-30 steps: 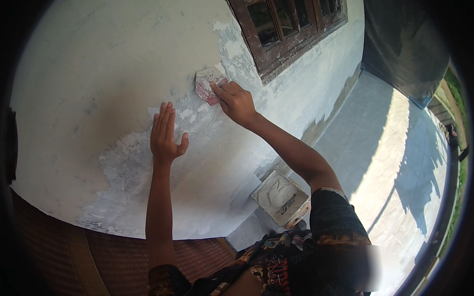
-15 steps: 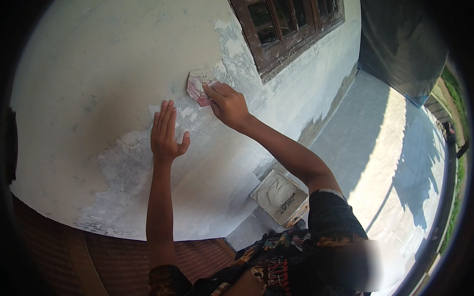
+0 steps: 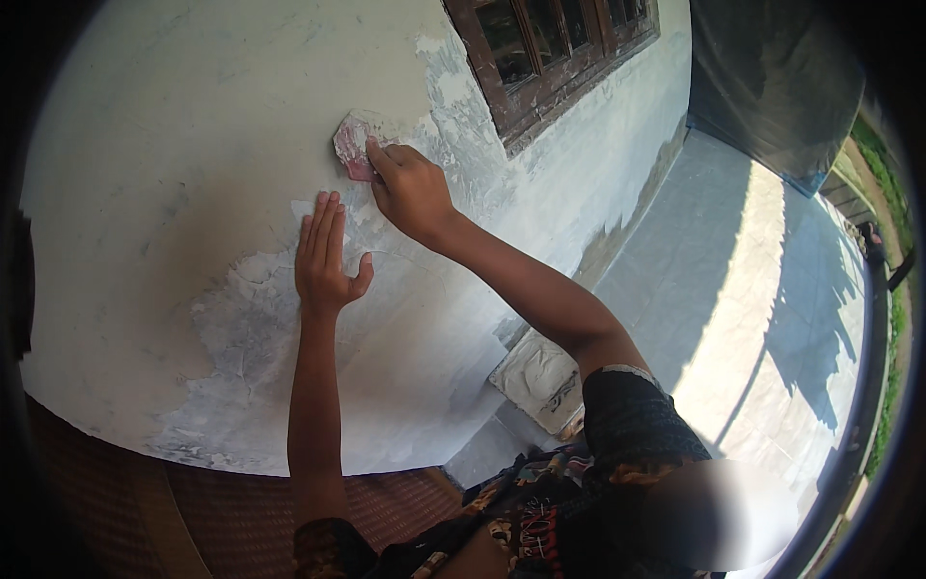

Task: The person applies wall putty to an exterior wall with a putty knife, using a plastic board to hold the putty.

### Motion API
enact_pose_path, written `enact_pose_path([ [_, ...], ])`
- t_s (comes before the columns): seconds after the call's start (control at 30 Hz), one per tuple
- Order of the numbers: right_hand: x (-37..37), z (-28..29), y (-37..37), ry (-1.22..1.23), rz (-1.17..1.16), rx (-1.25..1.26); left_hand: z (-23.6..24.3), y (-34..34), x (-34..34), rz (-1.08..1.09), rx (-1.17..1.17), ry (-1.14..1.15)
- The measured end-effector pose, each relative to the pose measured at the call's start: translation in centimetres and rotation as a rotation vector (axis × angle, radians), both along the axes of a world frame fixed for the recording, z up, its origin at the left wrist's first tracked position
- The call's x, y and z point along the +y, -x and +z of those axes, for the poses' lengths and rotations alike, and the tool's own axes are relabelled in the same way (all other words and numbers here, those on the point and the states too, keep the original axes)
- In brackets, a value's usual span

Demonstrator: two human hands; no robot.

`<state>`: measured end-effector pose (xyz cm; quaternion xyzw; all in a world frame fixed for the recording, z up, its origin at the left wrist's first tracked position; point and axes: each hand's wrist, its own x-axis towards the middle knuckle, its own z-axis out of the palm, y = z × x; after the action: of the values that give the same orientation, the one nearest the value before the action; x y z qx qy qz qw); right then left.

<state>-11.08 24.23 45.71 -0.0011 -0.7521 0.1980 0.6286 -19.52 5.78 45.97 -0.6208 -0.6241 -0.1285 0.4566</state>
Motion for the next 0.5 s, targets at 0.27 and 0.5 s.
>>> enact_pose_path([
  [0.27, 5.6, 7.4, 0.3, 0.102, -0.170, 0.182, 0.1, -0.2, 0.5, -0.033, 0.018, -0.006],
  [0.5, -0.3, -0.6, 0.1, 0.006, -0.014, 0.050, 0.0, 0.1, 0.1, -0.046, -0.007, -0.001],
])
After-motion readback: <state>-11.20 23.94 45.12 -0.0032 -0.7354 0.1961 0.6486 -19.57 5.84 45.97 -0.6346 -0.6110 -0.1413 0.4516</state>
